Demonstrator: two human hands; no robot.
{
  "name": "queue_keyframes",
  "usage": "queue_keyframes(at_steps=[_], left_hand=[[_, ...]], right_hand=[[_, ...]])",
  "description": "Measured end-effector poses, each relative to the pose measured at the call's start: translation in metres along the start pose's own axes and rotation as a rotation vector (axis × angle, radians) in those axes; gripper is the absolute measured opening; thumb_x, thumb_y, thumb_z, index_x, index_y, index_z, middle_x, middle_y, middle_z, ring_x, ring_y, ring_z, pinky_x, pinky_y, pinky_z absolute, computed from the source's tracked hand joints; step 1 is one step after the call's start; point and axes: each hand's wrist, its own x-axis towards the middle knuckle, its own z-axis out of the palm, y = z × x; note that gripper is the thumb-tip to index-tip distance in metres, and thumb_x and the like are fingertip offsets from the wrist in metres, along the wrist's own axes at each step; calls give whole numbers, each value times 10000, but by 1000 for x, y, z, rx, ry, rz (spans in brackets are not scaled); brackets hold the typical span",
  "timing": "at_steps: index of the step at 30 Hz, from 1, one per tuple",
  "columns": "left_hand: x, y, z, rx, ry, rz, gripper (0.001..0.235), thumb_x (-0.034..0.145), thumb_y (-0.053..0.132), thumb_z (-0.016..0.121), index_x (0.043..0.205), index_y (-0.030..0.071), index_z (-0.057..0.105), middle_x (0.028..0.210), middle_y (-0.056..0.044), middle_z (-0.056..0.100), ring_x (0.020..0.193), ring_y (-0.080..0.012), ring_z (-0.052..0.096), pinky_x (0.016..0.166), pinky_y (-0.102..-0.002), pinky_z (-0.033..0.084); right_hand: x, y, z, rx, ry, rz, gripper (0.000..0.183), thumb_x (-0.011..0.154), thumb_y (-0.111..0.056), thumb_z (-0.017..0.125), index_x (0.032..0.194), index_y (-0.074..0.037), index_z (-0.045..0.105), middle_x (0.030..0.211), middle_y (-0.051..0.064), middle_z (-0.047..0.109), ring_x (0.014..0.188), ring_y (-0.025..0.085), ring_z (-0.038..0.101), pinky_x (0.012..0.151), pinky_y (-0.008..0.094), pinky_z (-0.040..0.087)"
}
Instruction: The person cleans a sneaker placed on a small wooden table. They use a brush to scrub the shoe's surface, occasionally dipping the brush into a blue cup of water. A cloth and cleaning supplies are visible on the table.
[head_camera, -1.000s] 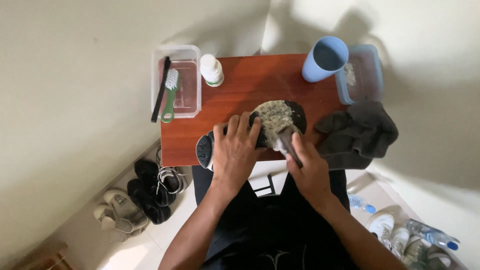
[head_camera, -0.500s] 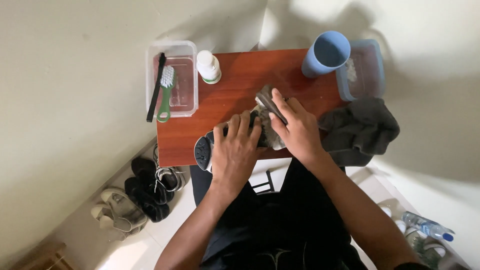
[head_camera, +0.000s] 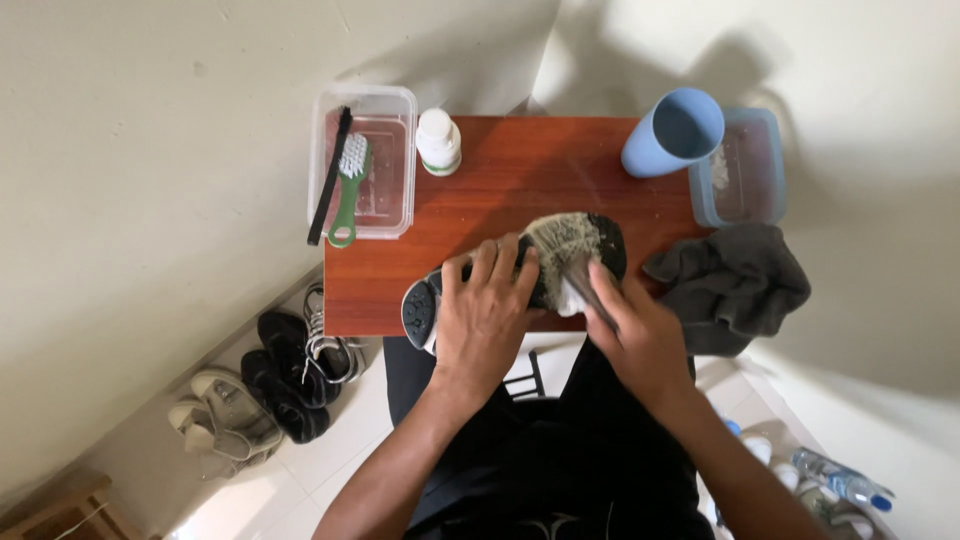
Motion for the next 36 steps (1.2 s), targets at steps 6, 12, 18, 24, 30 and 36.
queue_keyframes(at_steps=[6, 12, 18, 24, 30, 36], left_hand=[[-2, 1, 10, -6, -11, -4, 720, 625, 462, 902, 1238, 188, 643, 1315, -81, 612, 1215, -243, 544, 965, -445, 363], [2, -2, 11, -2, 8, -15, 752, 614, 515, 906, 1243, 190, 655, 1243, -74, 625, 1163, -248, 547, 924, -442, 362], [5, 0, 2, -39, -34, -38, 745, 623, 497, 899, 1265, 200, 666, 1262, -65, 623, 1172, -251, 547, 926, -442, 367], [3, -1, 5, -27, -9, -7, 770, 611, 503, 898, 1273, 187, 663, 1262, -69, 620, 1179, -252, 544, 932, -441, 360], [-1, -1, 13, 10, 17, 7, 782, 598, 499, 901, 1265, 183, 642, 1274, -65, 596, 1182, -241, 531, 933, -433, 371], [3, -2, 11, -43, -45, -36, 735, 643, 512, 888, 1272, 208, 662, 1267, -52, 614, 1180, -241, 549, 937, -439, 362]], right_hand=[[71, 4, 29, 79, 31, -159, 534, 990, -280, 625, 1520, -252, 571, 920, 79, 615, 665, 313, 665, 552, 400, 539], [38, 21, 15, -7, 9, -138, 549, 977, -356, 616, 1514, -248, 576, 892, 99, 607, 678, 341, 660, 557, 454, 527], [-61, 12, 17, 13, 9, 52, 538, 975, -331, 620, 1481, -149, 597, 950, 151, 630, 707, 354, 665, 560, 419, 552], [-32, 2, 5, 85, 6, 147, 545, 1020, -387, 573, 1526, -183, 569, 976, 114, 647, 733, 351, 676, 558, 454, 544], [59, 5, 25, 102, 40, -56, 527, 1028, -345, 591, 1541, -240, 539, 936, 104, 638, 668, 368, 674, 553, 471, 542], [33, 4, 11, -5, 47, -59, 554, 997, -314, 618, 1539, -218, 555, 927, 65, 607, 669, 316, 656, 552, 404, 543]])
